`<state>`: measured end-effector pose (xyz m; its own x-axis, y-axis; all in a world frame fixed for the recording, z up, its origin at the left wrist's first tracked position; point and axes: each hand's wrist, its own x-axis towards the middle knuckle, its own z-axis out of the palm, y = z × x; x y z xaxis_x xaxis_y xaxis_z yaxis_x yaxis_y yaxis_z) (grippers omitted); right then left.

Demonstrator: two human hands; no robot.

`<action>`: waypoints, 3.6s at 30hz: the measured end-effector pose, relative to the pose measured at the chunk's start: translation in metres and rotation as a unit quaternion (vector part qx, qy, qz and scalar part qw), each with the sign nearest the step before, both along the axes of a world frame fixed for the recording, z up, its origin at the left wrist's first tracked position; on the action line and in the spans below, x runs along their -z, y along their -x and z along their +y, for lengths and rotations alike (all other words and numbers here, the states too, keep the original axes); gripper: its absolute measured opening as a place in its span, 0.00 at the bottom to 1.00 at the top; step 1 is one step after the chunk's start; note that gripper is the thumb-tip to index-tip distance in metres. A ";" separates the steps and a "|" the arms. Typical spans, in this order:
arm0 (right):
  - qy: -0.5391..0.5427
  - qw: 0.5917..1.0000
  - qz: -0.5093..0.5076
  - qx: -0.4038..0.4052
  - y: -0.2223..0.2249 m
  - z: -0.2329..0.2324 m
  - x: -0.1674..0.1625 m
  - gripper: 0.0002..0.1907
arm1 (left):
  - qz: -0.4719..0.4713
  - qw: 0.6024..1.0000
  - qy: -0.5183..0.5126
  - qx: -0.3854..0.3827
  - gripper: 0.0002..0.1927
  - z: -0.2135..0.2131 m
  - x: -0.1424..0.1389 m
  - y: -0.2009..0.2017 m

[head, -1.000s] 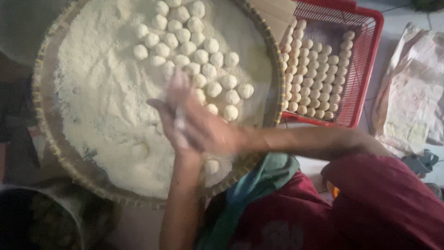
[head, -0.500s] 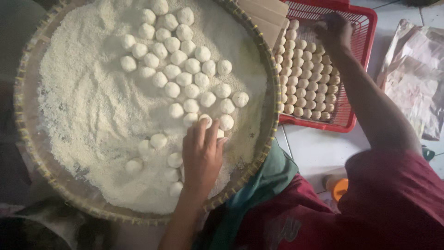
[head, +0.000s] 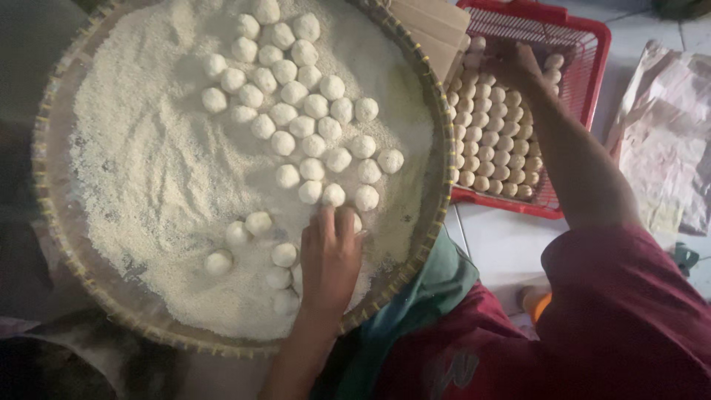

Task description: The person rolls small dough pieces into balls by hand and coats them in flour on a large woven tray. The finished balls are placed into a red plastic basket. The person occasionally spreads flour on the tray and uses a cloth to cover the basket.

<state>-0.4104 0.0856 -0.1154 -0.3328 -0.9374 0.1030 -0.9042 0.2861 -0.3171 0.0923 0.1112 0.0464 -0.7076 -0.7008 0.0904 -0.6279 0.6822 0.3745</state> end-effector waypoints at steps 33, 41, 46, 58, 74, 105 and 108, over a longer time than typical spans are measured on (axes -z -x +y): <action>0.172 0.867 -0.371 -0.284 -0.395 -0.035 -0.199 0.24 | 0.845 0.223 -0.479 0.080 0.34 -0.085 0.075 0.011; 0.172 0.870 -0.384 -0.255 -0.393 -0.040 -0.189 0.25 | 0.653 0.410 -0.582 -0.259 0.42 -0.084 0.019 0.014; 0.162 0.873 -0.369 -0.274 -0.392 -0.043 -0.177 0.25 | 0.745 0.408 -0.519 -0.097 0.43 -0.090 0.006 0.000; 0.195 0.874 -0.401 -0.192 -0.394 -0.056 -0.172 0.26 | 0.697 0.393 -0.569 -0.187 0.45 -0.086 0.033 0.005; 0.173 0.866 -0.379 -0.276 -0.399 -0.045 -0.204 0.24 | 0.737 0.325 -0.583 -0.104 0.40 -0.094 0.046 0.004; 0.164 0.887 -0.334 0.273 0.013 0.047 -0.022 0.09 | 0.050 0.988 -0.098 -0.104 0.26 -0.067 -0.006 -0.006; 0.097 0.928 -0.257 0.251 0.020 0.033 -0.011 0.10 | 0.052 0.989 -0.093 -0.105 0.27 -0.067 -0.004 -0.004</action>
<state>-0.4302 0.1181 -0.1045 -0.7745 -0.6314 -0.0393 -0.3875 0.5226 -0.7595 0.0958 0.0441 0.0504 -0.5377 -0.8431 0.0113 -0.7001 0.4539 0.5511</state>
